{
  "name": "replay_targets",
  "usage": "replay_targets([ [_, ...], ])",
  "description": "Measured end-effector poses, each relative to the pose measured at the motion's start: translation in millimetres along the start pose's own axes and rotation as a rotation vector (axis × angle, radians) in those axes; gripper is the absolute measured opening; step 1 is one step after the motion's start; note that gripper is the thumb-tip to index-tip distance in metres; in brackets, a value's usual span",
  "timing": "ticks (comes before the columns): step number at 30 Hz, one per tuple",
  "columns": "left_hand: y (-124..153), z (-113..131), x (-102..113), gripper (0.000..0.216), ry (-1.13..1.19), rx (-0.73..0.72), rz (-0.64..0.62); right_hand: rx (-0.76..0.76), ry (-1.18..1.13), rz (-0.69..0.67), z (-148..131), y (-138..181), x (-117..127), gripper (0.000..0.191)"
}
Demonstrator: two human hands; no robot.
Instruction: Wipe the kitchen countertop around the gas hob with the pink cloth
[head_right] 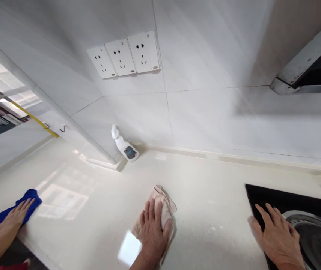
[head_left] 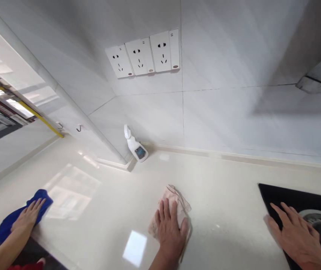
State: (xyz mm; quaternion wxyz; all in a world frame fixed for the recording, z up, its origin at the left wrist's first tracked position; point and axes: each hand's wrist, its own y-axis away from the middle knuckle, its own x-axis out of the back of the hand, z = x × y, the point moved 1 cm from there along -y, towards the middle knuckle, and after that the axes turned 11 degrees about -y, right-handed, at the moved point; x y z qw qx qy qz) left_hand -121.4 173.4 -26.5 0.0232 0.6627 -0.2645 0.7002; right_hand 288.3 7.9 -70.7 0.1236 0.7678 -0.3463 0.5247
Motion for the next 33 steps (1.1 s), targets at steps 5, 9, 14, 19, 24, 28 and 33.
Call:
replay_targets([
  [5,15,19,7,0.068,0.040,-0.085,0.090,0.004,0.002,-0.012,0,1,1,0.076],
  [9,24,37,11,0.073,0.082,-0.188,0.150,-0.012,-0.012,0.000,1,0,1,0.077],
  [14,31,53,14,0.085,0.098,-0.275,0.167,-0.057,-0.019,-0.049,0,-2,3,0.078],
  [19,31,53,14,0.078,0.085,-0.303,0.142,-0.049,0.012,-0.059,-6,-2,8,0.081],
  [24,27,50,17,0.077,0.111,-0.321,0.192,-0.032,0.003,-0.032,-5,-1,7,0.078],
  [28,26,49,19,0.077,0.115,-0.330,0.192,-0.014,0.008,-0.007,-2,0,4,0.076],
  [33,26,48,20,0.078,0.099,-0.334,0.182,-0.018,0.006,-0.008,1,0,2,0.074],
])
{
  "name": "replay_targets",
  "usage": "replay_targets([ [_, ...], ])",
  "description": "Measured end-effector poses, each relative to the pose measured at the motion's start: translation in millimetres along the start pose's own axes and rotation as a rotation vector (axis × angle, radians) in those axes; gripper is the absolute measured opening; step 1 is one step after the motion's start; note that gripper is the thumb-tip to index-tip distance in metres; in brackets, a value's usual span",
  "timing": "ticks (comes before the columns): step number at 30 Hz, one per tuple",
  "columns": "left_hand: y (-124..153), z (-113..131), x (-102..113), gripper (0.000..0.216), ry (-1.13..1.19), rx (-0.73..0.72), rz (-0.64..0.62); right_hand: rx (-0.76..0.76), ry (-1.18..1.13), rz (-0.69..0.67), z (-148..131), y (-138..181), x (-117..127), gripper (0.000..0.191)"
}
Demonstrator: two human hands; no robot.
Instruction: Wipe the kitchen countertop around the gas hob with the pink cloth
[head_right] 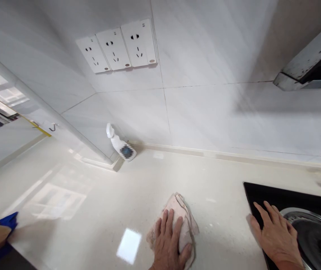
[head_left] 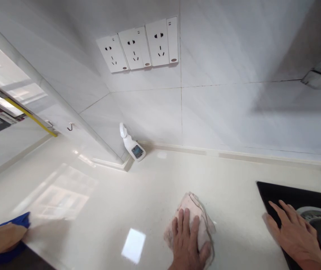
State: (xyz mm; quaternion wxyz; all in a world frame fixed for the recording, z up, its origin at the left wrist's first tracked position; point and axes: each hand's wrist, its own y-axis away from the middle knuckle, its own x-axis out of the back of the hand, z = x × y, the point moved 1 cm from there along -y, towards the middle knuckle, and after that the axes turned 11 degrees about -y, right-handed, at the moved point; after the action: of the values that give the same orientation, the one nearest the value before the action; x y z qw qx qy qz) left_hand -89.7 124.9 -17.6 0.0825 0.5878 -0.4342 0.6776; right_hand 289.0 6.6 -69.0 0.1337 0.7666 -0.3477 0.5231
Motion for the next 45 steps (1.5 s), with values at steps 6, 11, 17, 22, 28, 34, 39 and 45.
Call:
replay_targets([
  [6,1,-1,1,0.076,0.009,0.002,0.012,0.027,0.003,0.022,2,0,-2,0.078],
  [11,3,-3,1,0.076,0.003,-0.012,-0.004,0.022,-0.011,0.018,2,0,-1,0.078],
  [17,8,-5,2,0.078,0.002,-0.031,0.000,0.024,-0.005,0.006,0,-1,1,0.076],
  [22,14,-9,2,0.076,0.000,-0.036,-0.008,0.030,0.001,0.031,-3,0,1,0.077],
  [28,20,-14,4,0.075,0.016,-0.049,0.006,0.007,0.011,0.000,-3,1,1,0.077],
  [34,22,-15,5,0.075,0.008,-0.052,-0.001,0.033,0.035,0.024,-4,2,2,0.076],
  [39,22,-14,3,0.078,0.014,-0.048,-0.005,0.044,0.027,0.018,2,1,-1,0.076],
  [45,21,-16,4,0.077,0.017,-0.065,0.011,0.024,0.013,0.006,7,0,-4,0.077],
])
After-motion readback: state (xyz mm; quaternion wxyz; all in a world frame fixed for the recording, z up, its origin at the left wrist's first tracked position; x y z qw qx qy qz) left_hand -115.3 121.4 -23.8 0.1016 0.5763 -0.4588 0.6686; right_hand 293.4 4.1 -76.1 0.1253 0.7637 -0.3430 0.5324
